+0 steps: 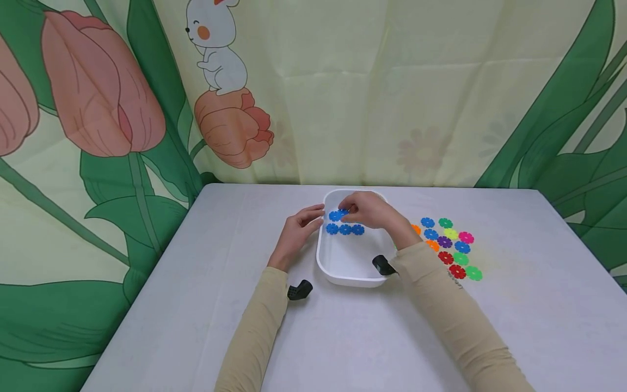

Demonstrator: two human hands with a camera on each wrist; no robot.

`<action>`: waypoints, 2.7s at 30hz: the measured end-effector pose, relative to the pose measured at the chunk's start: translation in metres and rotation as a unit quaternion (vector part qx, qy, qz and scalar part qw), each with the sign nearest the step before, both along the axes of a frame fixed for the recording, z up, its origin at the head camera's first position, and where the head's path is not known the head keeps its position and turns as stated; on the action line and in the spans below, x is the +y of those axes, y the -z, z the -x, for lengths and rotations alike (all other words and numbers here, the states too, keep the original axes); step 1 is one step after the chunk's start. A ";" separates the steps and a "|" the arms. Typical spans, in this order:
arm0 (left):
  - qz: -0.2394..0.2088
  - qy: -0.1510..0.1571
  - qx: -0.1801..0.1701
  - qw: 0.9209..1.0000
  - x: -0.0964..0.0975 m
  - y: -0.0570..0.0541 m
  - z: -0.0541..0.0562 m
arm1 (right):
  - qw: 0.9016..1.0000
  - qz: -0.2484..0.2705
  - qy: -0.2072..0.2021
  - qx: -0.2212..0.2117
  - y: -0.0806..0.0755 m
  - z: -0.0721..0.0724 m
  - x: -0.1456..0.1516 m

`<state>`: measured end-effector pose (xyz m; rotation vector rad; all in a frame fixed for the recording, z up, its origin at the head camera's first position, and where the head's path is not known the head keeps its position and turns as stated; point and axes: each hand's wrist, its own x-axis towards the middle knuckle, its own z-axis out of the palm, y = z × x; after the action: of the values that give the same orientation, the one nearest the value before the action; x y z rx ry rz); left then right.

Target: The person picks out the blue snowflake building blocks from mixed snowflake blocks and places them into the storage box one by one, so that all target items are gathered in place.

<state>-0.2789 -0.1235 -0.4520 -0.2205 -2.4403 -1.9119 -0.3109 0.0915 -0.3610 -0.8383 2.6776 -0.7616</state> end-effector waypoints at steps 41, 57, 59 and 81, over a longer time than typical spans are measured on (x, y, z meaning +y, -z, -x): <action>-0.014 0.039 0.025 0.999 -0.001 -0.021 -0.012 | 0.985 -0.124 -0.118 -0.009 0.031 0.003 -0.037; -0.015 0.025 0.009 1.000 -0.001 -0.012 -0.007 | 0.986 -0.135 -0.098 -0.024 0.031 -0.001 -0.040; -0.009 0.030 0.005 1.000 0.000 -0.020 -0.012 | 0.986 -0.134 -0.101 -0.021 0.032 -0.001 -0.040; -0.012 0.039 0.014 0.999 0.000 -0.032 -0.019 | 0.984 -0.127 -0.121 -0.010 0.031 -0.002 -0.041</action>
<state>-0.2598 -0.1234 -0.4201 -0.3451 -2.4250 -1.9523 -0.3091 0.0508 -0.3924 -1.0522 2.5212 -0.3601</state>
